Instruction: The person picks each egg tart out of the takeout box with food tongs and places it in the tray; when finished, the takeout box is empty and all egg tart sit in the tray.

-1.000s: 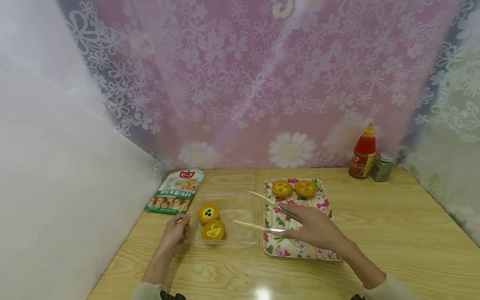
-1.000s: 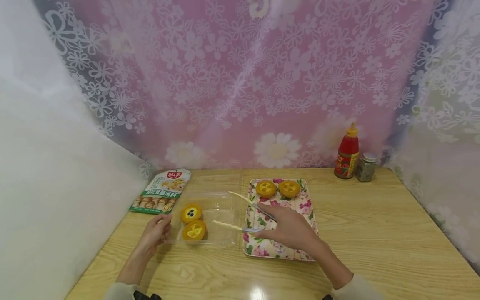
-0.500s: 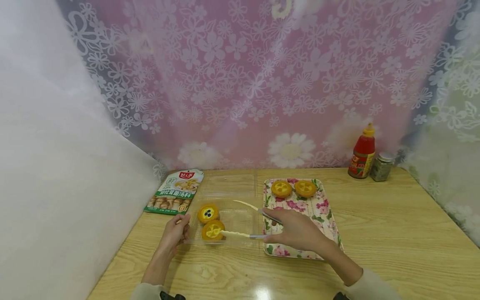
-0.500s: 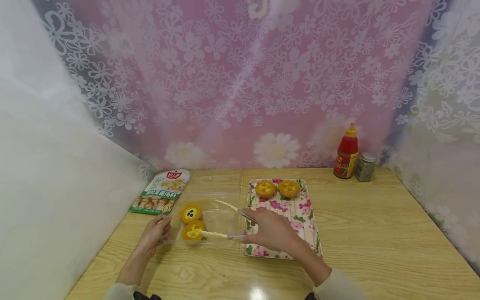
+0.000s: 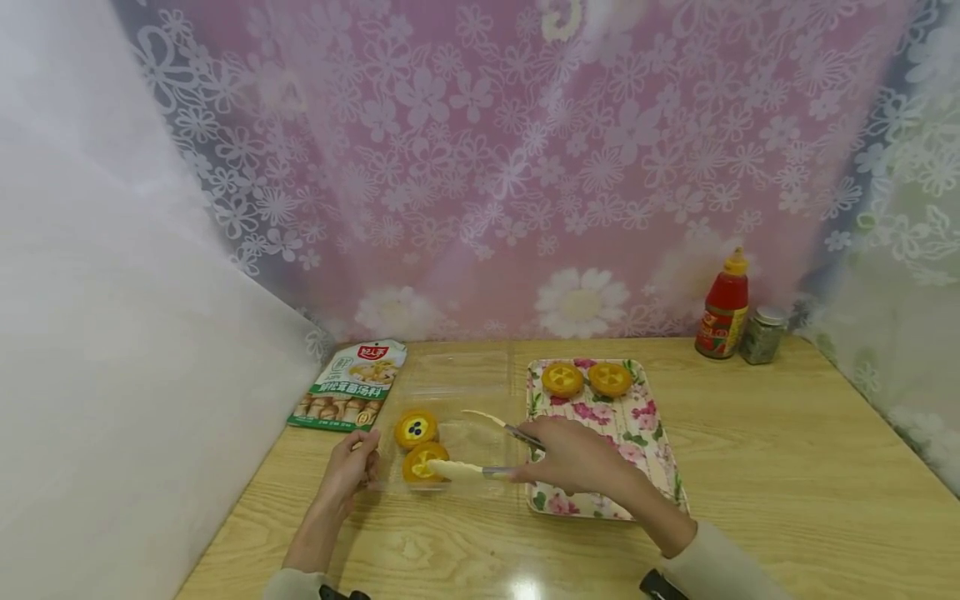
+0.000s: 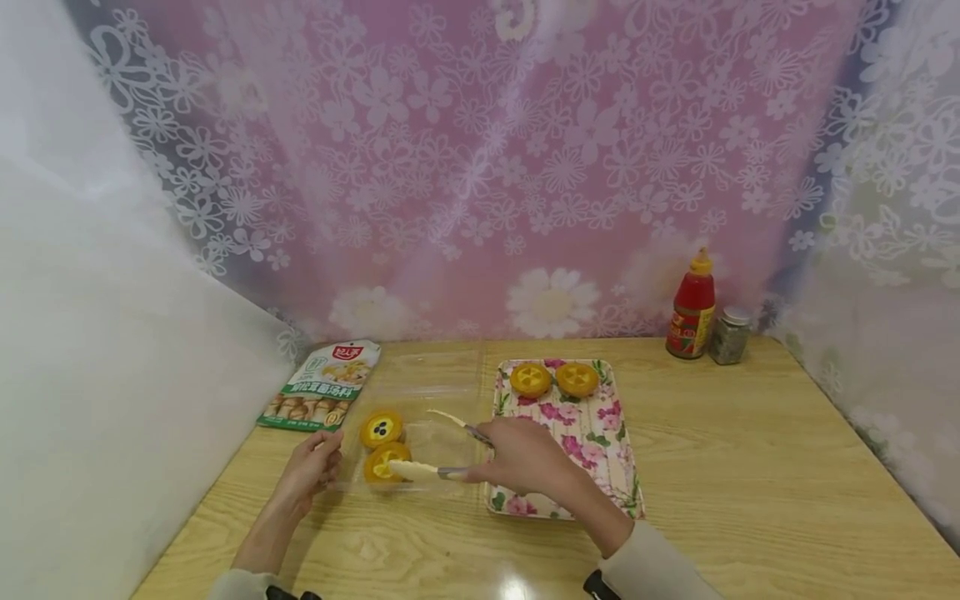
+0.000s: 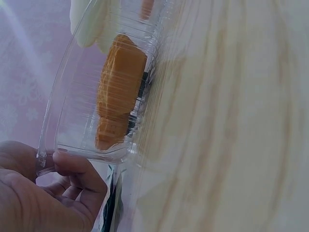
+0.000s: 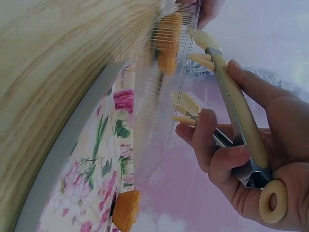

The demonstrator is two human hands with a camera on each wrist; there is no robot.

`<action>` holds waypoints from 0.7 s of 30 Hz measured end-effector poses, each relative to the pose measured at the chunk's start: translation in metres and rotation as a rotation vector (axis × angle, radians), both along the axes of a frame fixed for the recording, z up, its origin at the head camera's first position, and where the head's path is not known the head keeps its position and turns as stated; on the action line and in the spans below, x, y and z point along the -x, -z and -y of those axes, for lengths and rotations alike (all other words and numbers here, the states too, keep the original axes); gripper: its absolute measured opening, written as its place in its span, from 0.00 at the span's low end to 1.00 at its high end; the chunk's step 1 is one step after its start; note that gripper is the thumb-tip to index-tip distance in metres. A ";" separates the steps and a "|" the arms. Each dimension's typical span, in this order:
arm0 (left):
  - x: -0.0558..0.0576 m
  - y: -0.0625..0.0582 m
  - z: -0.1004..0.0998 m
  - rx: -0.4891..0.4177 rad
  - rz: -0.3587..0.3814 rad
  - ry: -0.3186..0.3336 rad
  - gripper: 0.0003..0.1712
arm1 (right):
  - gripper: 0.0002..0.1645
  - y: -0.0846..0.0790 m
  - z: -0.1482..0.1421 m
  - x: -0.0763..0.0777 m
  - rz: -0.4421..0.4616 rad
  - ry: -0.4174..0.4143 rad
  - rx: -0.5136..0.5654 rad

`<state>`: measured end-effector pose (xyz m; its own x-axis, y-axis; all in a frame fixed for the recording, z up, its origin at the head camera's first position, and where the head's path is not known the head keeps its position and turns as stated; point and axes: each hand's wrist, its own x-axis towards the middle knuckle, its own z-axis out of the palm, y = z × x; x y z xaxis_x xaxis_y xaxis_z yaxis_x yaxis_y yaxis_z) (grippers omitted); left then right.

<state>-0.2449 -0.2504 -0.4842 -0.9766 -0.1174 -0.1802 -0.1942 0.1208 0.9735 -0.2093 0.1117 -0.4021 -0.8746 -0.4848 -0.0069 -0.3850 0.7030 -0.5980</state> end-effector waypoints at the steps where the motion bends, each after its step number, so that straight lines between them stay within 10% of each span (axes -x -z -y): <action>1: 0.000 -0.001 0.000 -0.001 -0.001 0.000 0.18 | 0.42 0.000 0.001 0.001 -0.001 -0.007 -0.002; 21: -0.002 -0.003 -0.001 -0.004 -0.007 -0.005 0.16 | 0.28 -0.014 0.032 0.001 -0.104 -0.058 -0.127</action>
